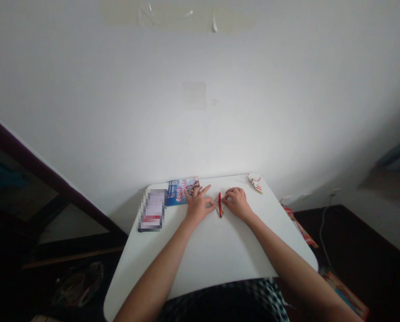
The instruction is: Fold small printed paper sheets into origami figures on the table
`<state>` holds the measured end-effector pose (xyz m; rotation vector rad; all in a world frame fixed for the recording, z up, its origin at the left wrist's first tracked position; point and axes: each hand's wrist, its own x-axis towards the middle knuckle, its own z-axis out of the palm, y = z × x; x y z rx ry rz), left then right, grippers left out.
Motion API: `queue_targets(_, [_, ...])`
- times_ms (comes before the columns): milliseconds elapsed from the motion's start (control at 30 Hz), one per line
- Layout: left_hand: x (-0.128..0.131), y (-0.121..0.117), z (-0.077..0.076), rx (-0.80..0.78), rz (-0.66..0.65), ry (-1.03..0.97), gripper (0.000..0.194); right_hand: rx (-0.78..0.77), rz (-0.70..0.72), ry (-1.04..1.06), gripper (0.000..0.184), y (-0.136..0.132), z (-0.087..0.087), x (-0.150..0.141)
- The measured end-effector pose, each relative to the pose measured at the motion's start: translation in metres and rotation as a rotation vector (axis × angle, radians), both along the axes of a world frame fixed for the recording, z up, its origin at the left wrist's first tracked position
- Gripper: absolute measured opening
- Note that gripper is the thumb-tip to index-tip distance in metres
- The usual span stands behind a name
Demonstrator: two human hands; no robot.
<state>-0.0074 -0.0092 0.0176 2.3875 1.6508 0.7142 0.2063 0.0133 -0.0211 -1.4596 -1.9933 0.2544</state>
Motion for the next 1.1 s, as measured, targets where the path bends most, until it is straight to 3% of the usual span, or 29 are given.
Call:
queue_targets(467, [0.004,-0.012,-0.003,0.036,-0.013,0.101,0.026,-0.012,0.004,-0.002,0.007,0.000,0.000,0.000])
queue_targets(667, [-0.004,-0.008,-0.001,-0.004,-0.040,0.067,0.017,0.000,0.010,0.013,0.006,0.003,-0.004,0.001])
queue_targets(900, [-0.005,-0.001,-0.005,-0.032,0.020,-0.027,0.025,0.023,-0.019,0.055,0.007,0.004,-0.005,0.002])
queue_targets(1100, [0.002,0.000,-0.006,-0.014,0.010,-0.052,0.004,0.020,-0.037,0.042,0.006,0.003,-0.003,0.001])
